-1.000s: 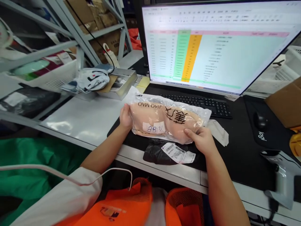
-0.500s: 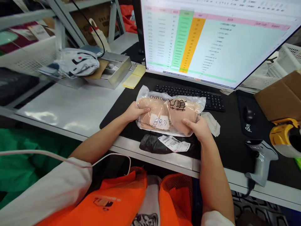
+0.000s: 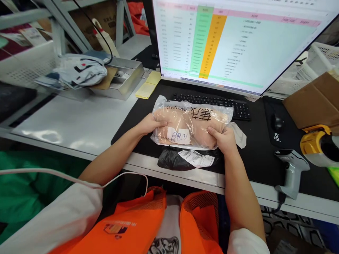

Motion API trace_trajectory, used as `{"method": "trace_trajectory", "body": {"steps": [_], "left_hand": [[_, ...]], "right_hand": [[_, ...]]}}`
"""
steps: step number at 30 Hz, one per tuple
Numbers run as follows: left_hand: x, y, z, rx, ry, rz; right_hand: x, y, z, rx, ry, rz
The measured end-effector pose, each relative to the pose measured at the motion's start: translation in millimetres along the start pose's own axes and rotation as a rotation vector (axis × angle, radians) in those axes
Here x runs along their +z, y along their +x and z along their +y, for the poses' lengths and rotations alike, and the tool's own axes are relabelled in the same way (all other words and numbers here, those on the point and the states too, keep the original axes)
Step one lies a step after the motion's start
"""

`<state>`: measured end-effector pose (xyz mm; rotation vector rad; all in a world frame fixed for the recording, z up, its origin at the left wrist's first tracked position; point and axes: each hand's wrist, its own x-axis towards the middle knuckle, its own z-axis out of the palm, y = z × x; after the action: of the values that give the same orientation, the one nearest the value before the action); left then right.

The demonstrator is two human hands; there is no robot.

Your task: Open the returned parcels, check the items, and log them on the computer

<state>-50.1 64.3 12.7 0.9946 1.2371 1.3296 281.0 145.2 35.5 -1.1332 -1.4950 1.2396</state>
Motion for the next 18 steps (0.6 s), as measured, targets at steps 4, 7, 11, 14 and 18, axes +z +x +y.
{"method": "trace_trajectory", "body": {"steps": [4, 7, 11, 14, 18], "left_hand": [[-3.0, -3.1, 7.6, 0.136, -0.052, 0.039], [-4.3, -5.3, 16.6, 0.259, -0.149, 0.14], [0.1, -9.4, 24.1, 0.31, -0.245, 0.228], [0.7, -13.3, 27.4, 0.32, -0.255, 0.261], [-13.8, -17.6, 35.4, 0.287, -0.333, 0.303]], "right_hand": [[-4.0, 1.2, -0.2, -0.098, 0.05, 0.077], [-6.1, 1.7, -3.0, -0.162, 0.131, 0.061], [-6.1, 0.5, -8.2, -0.162, 0.11, -0.04], [-6.3, -0.6, -10.4, -0.208, -0.023, -0.032], [-2.4, -7.4, -16.0, -0.386, -0.393, -0.189]]}}
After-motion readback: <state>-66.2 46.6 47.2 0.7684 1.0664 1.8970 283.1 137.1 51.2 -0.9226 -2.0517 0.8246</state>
